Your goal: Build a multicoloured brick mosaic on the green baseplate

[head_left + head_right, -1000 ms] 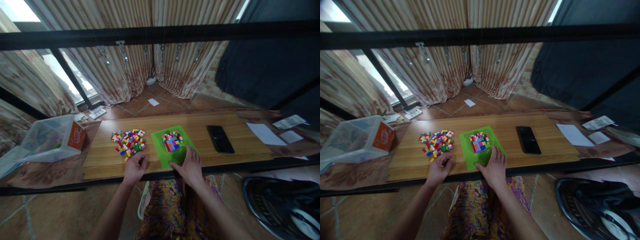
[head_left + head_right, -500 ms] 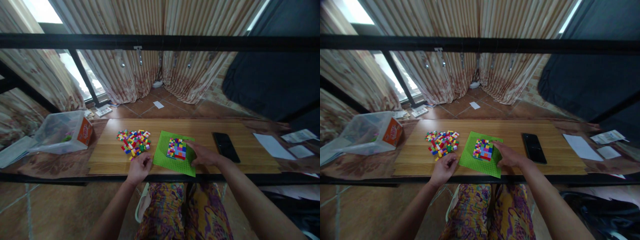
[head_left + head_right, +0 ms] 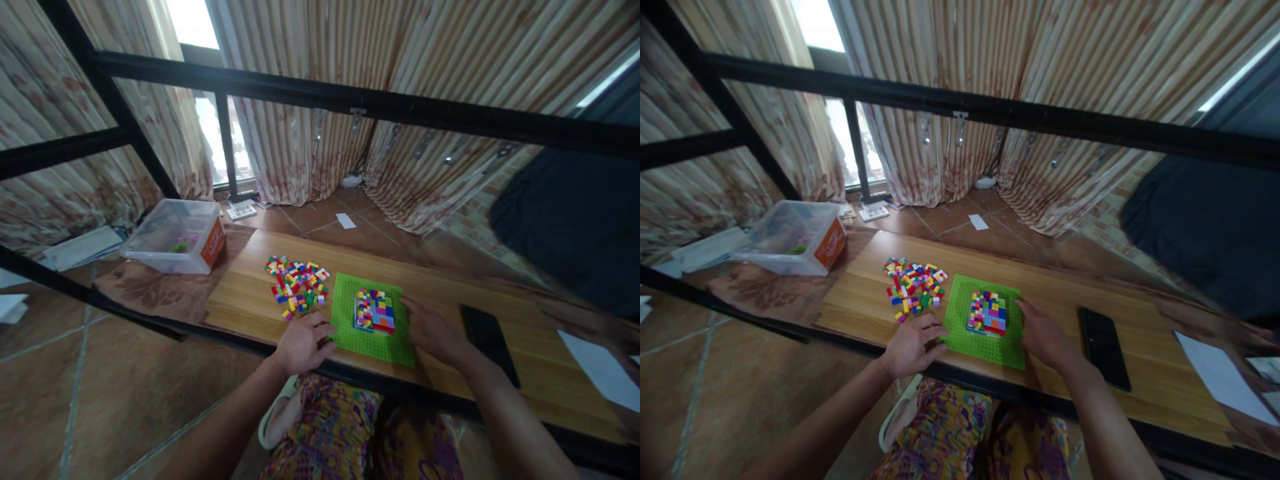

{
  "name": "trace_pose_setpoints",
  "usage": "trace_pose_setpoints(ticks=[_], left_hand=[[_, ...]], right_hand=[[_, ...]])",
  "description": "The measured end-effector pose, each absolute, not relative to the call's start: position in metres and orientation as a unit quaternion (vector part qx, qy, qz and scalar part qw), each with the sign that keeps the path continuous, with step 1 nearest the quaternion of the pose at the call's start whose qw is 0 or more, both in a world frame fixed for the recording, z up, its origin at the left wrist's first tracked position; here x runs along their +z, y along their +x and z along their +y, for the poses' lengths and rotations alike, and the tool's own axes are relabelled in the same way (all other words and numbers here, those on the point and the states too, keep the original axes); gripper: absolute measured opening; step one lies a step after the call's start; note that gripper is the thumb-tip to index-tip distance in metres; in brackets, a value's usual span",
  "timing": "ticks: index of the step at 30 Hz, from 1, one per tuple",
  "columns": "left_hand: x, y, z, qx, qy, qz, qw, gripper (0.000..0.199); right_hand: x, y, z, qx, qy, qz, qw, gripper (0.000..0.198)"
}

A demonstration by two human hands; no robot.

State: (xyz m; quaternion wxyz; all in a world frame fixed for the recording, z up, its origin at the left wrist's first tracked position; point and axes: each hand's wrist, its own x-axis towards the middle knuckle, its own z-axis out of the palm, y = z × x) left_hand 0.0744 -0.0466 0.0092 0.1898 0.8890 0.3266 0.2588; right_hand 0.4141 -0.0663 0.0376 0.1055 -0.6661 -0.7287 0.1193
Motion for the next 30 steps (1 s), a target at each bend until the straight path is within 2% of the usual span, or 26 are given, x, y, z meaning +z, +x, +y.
trace_pose_setpoints(ticks=[4, 8, 13, 20, 27, 30], left_hand=[[0.008, 0.075, -0.046, 0.264, 0.888, 0.326, 0.19, 0.021], [0.007, 0.075, -0.046, 0.264, 0.885, 0.331, 0.194, 0.021], [0.004, 0.075, -0.047, 0.305, 0.875, 0.315, 0.206, 0.021], [0.007, 0.074, -0.045, 0.308, 0.874, 0.308, 0.216, 0.025], [0.009, 0.074, -0.044, 0.307, 0.872, 0.314, 0.216, 0.021], [0.007, 0.073, -0.044, 0.308, 0.87, 0.318, 0.218, 0.019]], right_hand=[[0.06, 0.367, -0.074, 0.023, -0.685, -0.698, 0.205, 0.045], [0.076, 0.283, -0.066, 0.086, -0.624, -0.726, 0.275, 0.031], [0.066, 0.211, -0.036, 0.149, -0.64, -0.728, 0.197, 0.029], [0.057, 0.202, -0.007, 0.155, -0.682, -0.708, 0.093, 0.022], [0.053, 0.202, -0.002, 0.168, -0.68, -0.707, 0.096, 0.016], [0.05, 0.202, -0.005, 0.168, -0.679, -0.706, 0.111, 0.02]])
